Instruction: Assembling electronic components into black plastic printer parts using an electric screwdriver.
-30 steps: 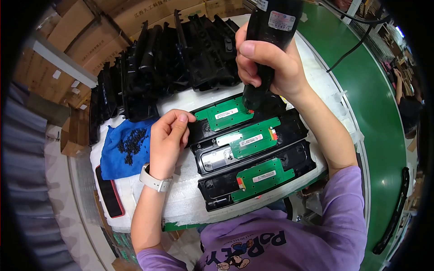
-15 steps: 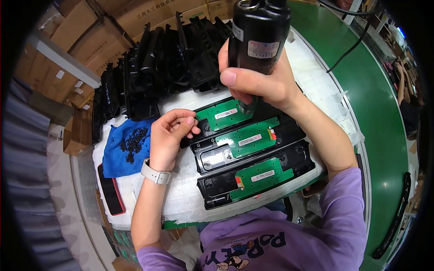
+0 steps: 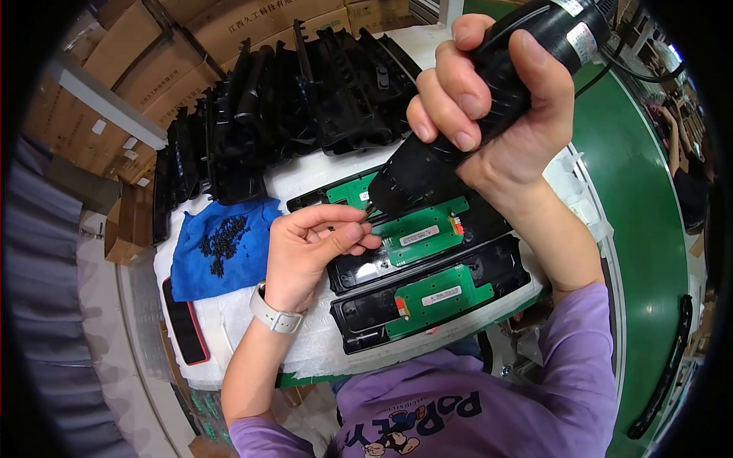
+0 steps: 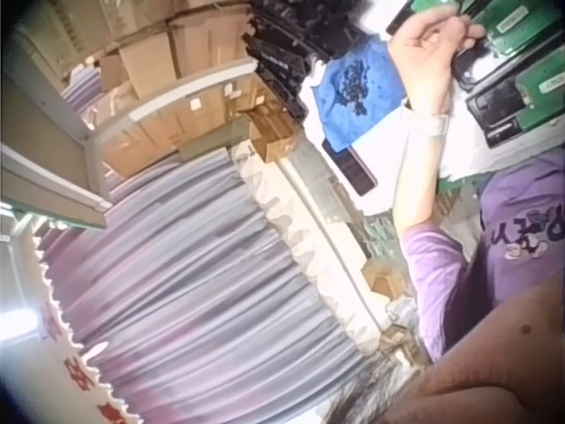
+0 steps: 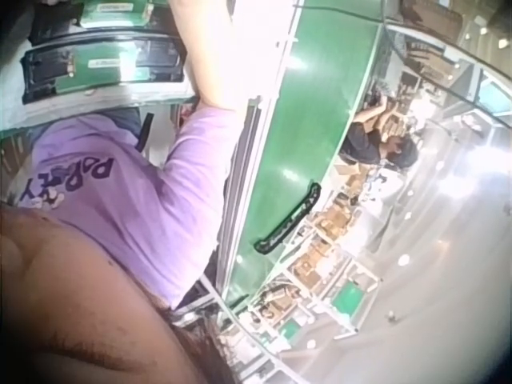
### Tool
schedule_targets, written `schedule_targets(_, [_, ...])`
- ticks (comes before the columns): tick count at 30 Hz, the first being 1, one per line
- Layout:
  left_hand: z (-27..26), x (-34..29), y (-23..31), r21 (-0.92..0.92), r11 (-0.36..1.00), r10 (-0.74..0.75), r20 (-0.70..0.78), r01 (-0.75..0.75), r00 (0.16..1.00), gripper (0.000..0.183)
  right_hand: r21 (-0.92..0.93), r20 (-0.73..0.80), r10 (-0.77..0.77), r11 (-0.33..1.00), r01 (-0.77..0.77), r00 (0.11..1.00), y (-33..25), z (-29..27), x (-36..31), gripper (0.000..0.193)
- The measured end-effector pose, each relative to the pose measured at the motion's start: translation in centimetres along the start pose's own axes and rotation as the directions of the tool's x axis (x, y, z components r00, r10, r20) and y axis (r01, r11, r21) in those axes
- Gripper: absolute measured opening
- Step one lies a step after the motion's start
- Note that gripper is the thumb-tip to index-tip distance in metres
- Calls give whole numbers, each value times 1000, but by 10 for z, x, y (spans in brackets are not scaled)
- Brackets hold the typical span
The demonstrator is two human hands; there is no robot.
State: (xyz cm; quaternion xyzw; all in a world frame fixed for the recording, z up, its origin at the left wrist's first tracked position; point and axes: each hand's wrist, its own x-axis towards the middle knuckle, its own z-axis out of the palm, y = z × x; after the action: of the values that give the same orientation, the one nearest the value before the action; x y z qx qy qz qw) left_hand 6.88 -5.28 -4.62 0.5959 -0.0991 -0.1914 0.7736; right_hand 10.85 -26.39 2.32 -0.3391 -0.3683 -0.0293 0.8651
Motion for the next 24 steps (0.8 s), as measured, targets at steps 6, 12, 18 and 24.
schedule_targets(6, [5,-1,-2,-40,999,10,14,-9,1000,16,3,-39,28,1000,-28,999,2,3,-3,37])
schedule_targets(12, [2,1,-6,-58,998,33,-20,-34,999,17,-21,-99,7,1000,-9,995,2,4,-4,35])
schedule_targets(18, [1,-1,-6,-92,996,-19,-10,18,1000,17,-11,-98,12,1000,-13,995,4,5,-4,34])
schedule_targets(24, [-2,-2,-10,-262,961,-78,33,84,996,19,-80,-267,51,994,-75,962,2,9,-6,33])
